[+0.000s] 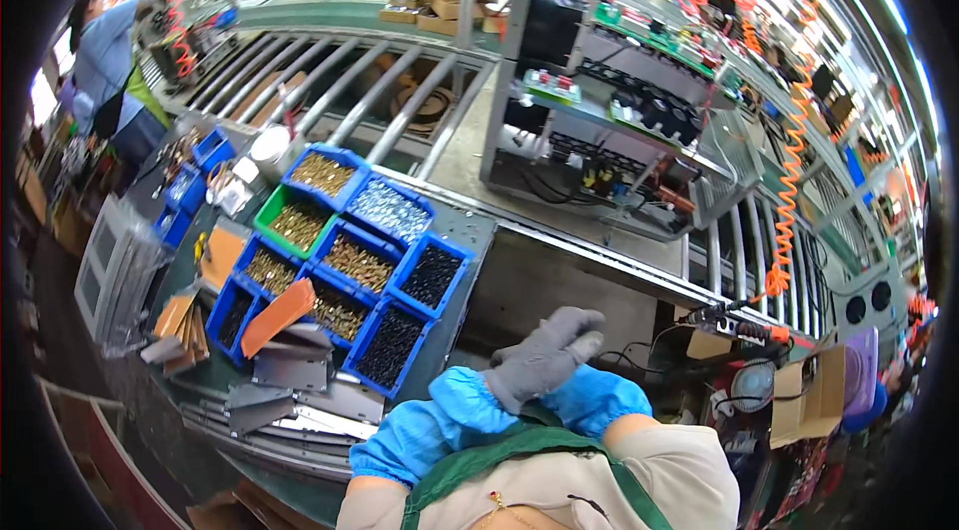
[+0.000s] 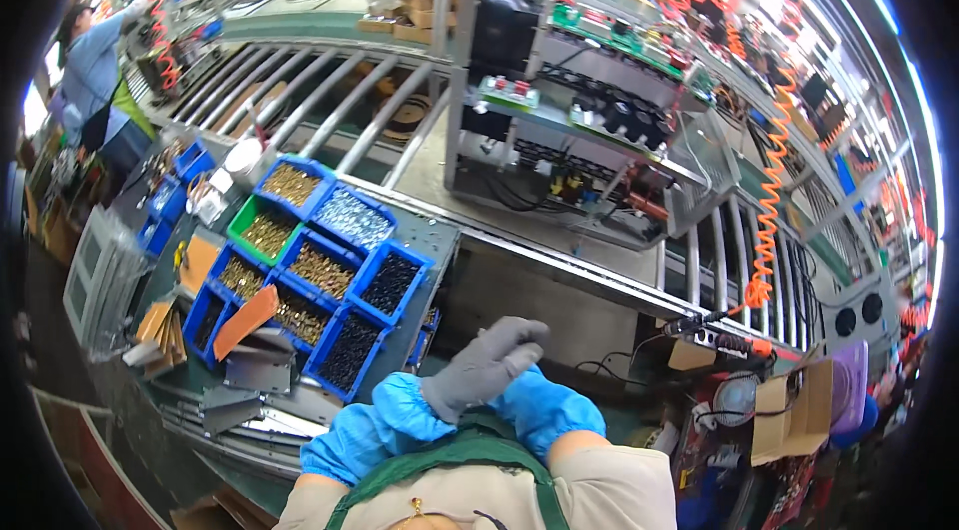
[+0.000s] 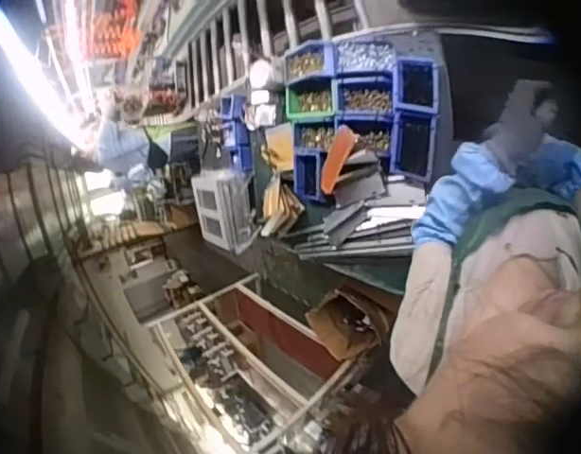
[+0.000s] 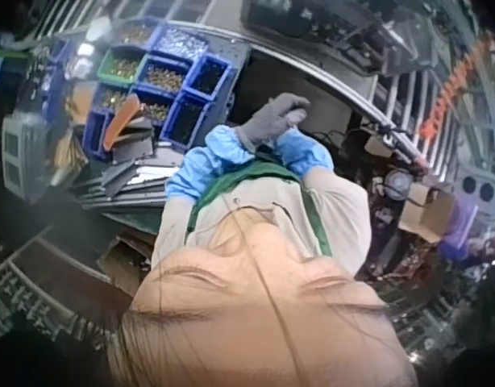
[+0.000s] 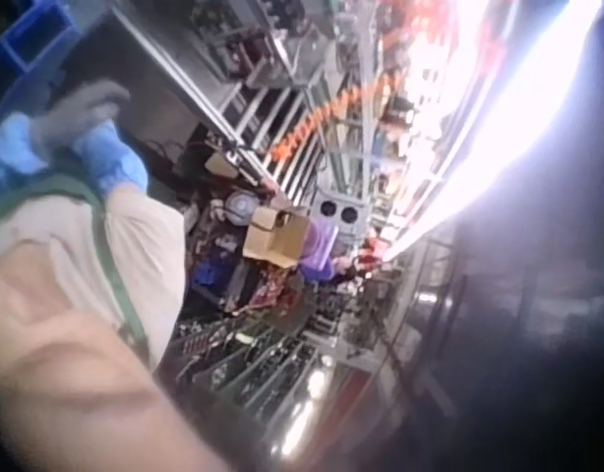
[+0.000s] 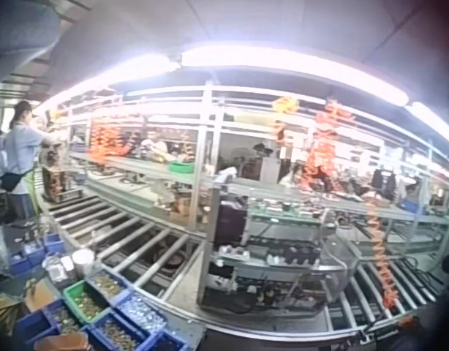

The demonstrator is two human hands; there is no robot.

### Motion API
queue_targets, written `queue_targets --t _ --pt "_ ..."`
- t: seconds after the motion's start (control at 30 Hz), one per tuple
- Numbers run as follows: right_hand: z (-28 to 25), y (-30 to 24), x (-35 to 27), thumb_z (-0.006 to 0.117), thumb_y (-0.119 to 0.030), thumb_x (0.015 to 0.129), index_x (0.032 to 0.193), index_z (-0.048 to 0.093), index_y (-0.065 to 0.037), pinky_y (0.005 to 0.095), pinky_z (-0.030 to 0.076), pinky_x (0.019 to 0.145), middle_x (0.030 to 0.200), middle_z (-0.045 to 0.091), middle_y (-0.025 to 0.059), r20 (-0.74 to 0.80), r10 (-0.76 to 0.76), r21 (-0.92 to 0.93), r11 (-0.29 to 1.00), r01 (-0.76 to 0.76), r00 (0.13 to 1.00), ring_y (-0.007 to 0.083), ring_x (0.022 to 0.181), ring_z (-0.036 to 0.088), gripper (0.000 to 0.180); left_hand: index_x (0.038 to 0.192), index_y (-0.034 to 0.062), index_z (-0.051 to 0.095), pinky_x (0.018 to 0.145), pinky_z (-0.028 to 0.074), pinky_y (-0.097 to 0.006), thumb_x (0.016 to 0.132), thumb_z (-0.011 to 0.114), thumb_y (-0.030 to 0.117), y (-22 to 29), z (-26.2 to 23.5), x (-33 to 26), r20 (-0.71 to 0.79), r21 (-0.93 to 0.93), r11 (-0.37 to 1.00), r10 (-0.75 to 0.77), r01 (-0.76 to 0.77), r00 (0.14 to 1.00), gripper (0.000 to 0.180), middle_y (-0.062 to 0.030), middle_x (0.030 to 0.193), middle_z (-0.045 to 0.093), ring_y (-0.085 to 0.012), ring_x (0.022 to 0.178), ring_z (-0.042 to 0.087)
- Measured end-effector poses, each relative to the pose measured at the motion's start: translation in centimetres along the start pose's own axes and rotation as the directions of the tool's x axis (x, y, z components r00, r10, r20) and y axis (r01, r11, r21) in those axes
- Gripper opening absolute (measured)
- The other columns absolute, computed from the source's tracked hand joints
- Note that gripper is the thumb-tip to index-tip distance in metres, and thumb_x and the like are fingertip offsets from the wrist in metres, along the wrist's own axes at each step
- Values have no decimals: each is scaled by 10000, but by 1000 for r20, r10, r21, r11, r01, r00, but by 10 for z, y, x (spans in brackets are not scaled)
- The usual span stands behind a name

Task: The person puts on disposable gloves and then work gloves while standing at a factory assembly station. They connect wires to a green circuit board mounted on a metal frame, using a red-handled tool to strip wire ends and a black tool to crimp connectors. The person handles various small electronic components and tools throughout the process.

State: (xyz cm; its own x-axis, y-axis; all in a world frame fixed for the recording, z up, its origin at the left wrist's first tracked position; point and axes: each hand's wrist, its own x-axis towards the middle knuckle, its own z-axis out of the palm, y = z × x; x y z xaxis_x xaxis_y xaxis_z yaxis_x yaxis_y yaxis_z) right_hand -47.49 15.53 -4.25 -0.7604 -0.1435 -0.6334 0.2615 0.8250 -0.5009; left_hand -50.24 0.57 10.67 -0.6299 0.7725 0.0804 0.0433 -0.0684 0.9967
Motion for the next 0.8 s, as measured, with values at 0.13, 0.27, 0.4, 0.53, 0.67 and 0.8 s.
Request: queue_targets --t 0.13,0.27,0.4,0.53,0.67,0.8 --pt "-58 6 -22 559 -338 864 1095 618 -90 392 474 867 1129 613 150 -176 0 105 994 19 984 330 1050 571 344 1206 4 533 922 433 -322 909 538 166 -28 -29 23 -97 -9 999 38 -39 995 339 -115 1122 600 -187 1044 561" --pt "-176 146 -79 615 -128 812 982 654 -66 378 512 709 885 663 125 -933 -19 -14 1000 17 358 292 792 654 185 1146 4 577 912 437 -314 890 535 76 -19 -48 64 -311 -96 994 -79 51 947 269 -88 1068 613 -184 1017 573" --pt "-328 189 -170 593 -87 837 1168 554 10 349 446 929 1139 599 167 -976 195 178 971 161 -93 293 1063 574 347 1103 2 600 926 421 -305 861 553 74 -32 -77 133 -496 120 989 139 -91 857 257 -94 1062 623 -174 1029 560" --pt "-417 219 -176 601 -174 848 1248 513 7 369 431 935 1197 571 220 -995 81 76 995 -63 65 338 1105 554 448 1124 -47 581 997 408 -359 867 504 46 20 -96 210 -696 493 861 475 -123 538 284 -156 1124 599 -248 1102 548" --pt "-442 232 -167 505 -307 883 1151 596 -111 429 484 806 952 640 219 -924 185 129 975 -183 335 389 924 611 344 1260 -78 457 1066 368 -334 955 381 31 88 -126 256 -880 366 914 401 -174 253 332 -169 1303 494 -244 1235 467" --pt "-467 207 -194 581 -346 843 991 637 -73 463 491 734 816 646 189 -752 425 204 878 -434 505 401 792 623 315 1335 -47 396 1088 313 -357 944 431 80 116 -160 275 -811 447 859 507 -250 291 412 -162 1364 437 -244 1276 415"
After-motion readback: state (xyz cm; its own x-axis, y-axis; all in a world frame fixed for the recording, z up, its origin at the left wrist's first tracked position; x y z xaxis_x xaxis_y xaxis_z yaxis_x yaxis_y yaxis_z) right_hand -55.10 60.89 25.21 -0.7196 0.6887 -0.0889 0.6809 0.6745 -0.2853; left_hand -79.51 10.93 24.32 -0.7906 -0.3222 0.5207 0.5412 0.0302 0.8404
